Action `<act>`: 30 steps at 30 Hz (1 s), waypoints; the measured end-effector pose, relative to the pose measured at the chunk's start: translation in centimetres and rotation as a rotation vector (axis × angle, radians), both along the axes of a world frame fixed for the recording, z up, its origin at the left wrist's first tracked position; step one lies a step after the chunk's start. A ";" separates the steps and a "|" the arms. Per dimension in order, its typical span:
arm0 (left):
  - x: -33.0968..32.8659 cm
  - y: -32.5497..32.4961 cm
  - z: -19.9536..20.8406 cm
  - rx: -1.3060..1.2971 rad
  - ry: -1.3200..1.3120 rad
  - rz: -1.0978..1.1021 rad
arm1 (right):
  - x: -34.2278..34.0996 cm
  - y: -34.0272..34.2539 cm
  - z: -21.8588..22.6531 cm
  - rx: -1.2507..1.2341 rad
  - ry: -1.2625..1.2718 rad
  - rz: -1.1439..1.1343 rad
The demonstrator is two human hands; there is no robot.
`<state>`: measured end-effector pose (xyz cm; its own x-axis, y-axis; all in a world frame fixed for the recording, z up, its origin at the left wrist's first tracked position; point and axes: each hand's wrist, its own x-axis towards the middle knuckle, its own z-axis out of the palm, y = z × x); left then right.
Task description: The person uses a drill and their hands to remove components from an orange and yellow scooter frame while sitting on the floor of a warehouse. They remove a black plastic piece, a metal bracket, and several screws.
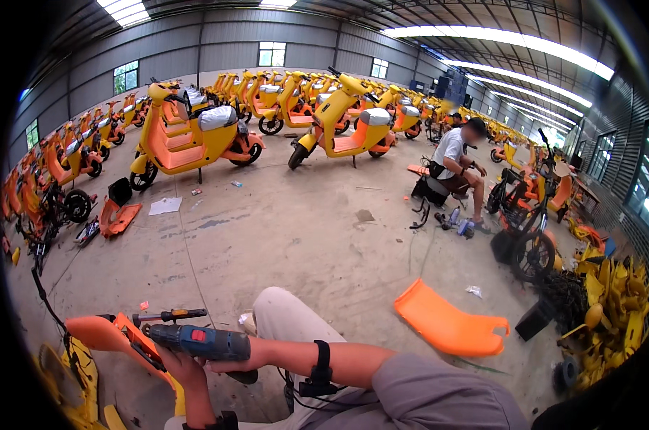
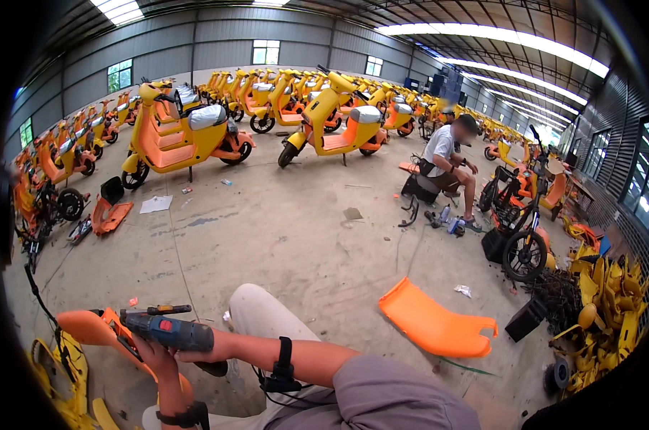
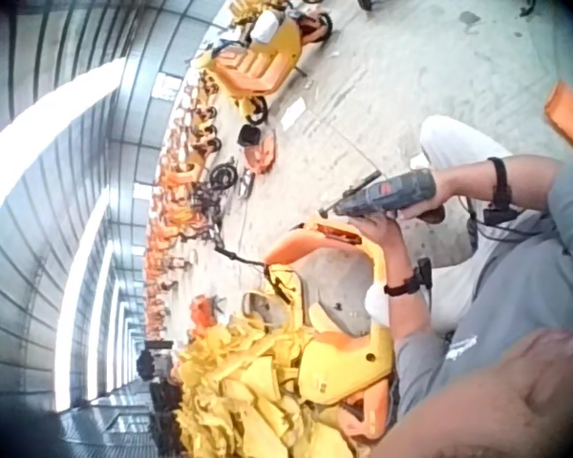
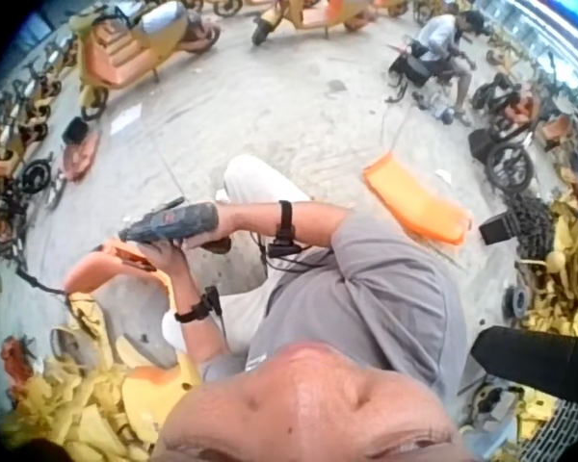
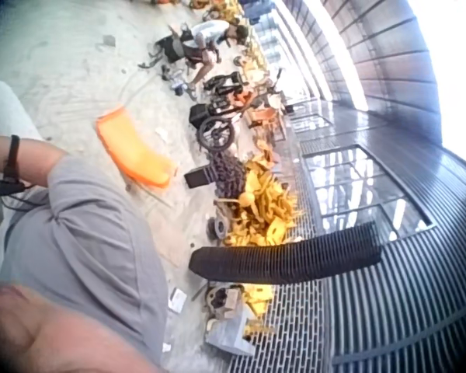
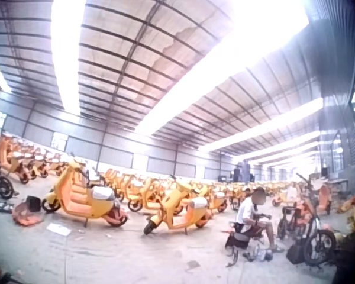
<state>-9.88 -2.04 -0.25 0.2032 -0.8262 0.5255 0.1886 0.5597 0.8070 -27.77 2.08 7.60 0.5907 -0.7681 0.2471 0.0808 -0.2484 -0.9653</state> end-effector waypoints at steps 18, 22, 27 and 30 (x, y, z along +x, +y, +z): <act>0.9 -2.5 -2.5 0.101 -0.414 0.123 | -3.8 -3.0 -2.3 0.071 0.047 0.026; 0.3 -3.0 -2.5 0.155 -0.462 0.099 | -4.4 -3.8 -3.2 0.119 -0.045 0.029; 0.5 -3.8 -4.6 0.158 -0.355 0.061 | -5.1 -4.3 -3.5 0.174 -0.064 0.033; -0.3 -3.8 -4.9 0.152 -0.493 0.169 | -5.5 -4.0 -4.5 0.191 -0.093 -0.020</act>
<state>-10.18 -5.85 -5.19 0.0990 -0.8773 0.4696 -0.3151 0.4199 0.8511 -33.26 -1.93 3.14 0.5560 -0.8177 0.1487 0.1683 -0.0645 -0.9836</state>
